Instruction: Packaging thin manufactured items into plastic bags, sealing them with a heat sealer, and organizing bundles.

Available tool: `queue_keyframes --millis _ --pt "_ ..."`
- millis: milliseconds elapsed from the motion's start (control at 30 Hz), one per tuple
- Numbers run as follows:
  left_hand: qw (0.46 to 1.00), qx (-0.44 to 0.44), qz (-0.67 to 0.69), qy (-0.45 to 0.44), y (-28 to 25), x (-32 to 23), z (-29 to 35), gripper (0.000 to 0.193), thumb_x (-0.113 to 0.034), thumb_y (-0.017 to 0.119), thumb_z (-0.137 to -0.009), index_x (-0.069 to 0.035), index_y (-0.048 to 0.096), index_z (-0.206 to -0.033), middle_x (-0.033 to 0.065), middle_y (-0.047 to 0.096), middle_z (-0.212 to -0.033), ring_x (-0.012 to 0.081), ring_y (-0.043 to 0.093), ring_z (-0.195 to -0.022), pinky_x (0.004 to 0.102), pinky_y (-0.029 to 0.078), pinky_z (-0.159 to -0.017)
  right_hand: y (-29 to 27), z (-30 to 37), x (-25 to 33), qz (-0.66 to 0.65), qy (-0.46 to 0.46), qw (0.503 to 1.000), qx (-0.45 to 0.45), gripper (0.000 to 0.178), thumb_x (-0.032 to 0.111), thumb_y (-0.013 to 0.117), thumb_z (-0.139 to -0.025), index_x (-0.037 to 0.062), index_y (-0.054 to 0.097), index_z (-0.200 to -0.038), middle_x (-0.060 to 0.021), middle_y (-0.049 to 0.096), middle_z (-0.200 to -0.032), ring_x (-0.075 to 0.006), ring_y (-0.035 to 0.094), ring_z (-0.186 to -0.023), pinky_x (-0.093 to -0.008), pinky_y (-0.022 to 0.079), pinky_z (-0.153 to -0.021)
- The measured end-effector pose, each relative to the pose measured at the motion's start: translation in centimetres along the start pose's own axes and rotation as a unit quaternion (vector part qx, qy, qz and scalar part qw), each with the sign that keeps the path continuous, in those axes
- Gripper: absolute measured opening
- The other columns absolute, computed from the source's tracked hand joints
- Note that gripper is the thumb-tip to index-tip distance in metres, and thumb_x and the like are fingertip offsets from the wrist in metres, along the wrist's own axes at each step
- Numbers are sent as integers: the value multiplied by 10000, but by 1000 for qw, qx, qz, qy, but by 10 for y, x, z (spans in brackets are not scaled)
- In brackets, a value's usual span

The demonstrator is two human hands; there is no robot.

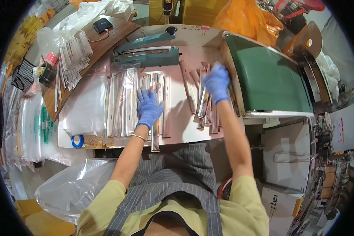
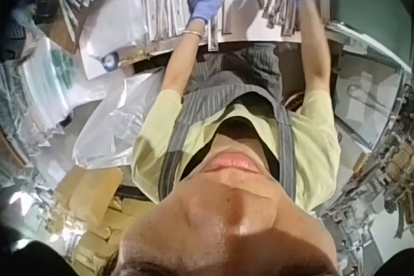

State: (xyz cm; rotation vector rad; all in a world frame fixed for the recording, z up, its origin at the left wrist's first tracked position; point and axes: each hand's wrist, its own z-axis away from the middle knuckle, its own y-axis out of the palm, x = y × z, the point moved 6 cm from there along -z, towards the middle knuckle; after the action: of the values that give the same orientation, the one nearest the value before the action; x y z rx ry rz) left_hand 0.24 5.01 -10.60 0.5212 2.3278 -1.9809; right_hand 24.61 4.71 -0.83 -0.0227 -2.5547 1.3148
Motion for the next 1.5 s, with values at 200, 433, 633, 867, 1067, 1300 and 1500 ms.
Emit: queue_keyframes --millis 200,433,633,867,1067,1300,1500 --pt "983 39 135 -115 7 -19 10 793 -346 628 -715 -73 208 -1330 251 215 -1328 418 296 -1182 436 284 -975 109 131 60 -489 182 813 260 341 285 529 -825 -14 494 -984 -126 576 -819 -217 533 -675 -319 441 -646" --pt "878 141 400 -224 15 12 86 651 -243 686 -658 56 347 -1127 273 507 -1037 364 509 -996 390 405 -858 57 202 96 -543 318 704 328 226 269 501 -854 51 519 -911 -15 520 -802 -97 491 -780 -276 422 -627" --pt "944 198 212 -156 -26 18 177 525 -187 695 -654 31 474 -1077 216 602 -873 270 618 -800 345 482 -682 19 307 95 -580 426 588 369 273 209 554 -846 -14 544 -1003 -16 576 -855 -80 516 -737 -213 431 -627" --pt "717 235 638 -157 9 23 193 416 -148 704 -659 -8 553 -1021 60 601 -884 132 553 -792 278 463 -700 15 289 111 -573 432 644 266 217 188 588 -824 -16 571 -899 -18 580 -716 -75 514 -618 -219 425 -527" --pt "659 147 729 -117 -32 -8 120 379 -32 676 -674 -21 550 -1031 49 605 -925 110 560 -816 247 467 -728 -5 196 105 -660 380 639 108 140 130 590 -821 28 570 -916 13 569 -755 -54 506 -652 -200 422 -562" --pt "656 105 745 -65 -46 -38 76 363 -7 662 -701 -16 538 -1042 52 620 -867 119 584 -777 242 487 -693 0 164 78 -607 347 711 75 149 193 524 -869 51 557 -840 53 470 -648 -33 386 -585 -195 333 -507" --pt "603 171 774 -90 -22 -31 59 256 -5 657 -704 -14 555 -939 59 607 -753 124 590 -632 235 511 -575 -1 123 39 -486 292 821 70 227 182 562 -841 20 513 -992 28 494 -717 -47 433 -624 -200 371 -548"
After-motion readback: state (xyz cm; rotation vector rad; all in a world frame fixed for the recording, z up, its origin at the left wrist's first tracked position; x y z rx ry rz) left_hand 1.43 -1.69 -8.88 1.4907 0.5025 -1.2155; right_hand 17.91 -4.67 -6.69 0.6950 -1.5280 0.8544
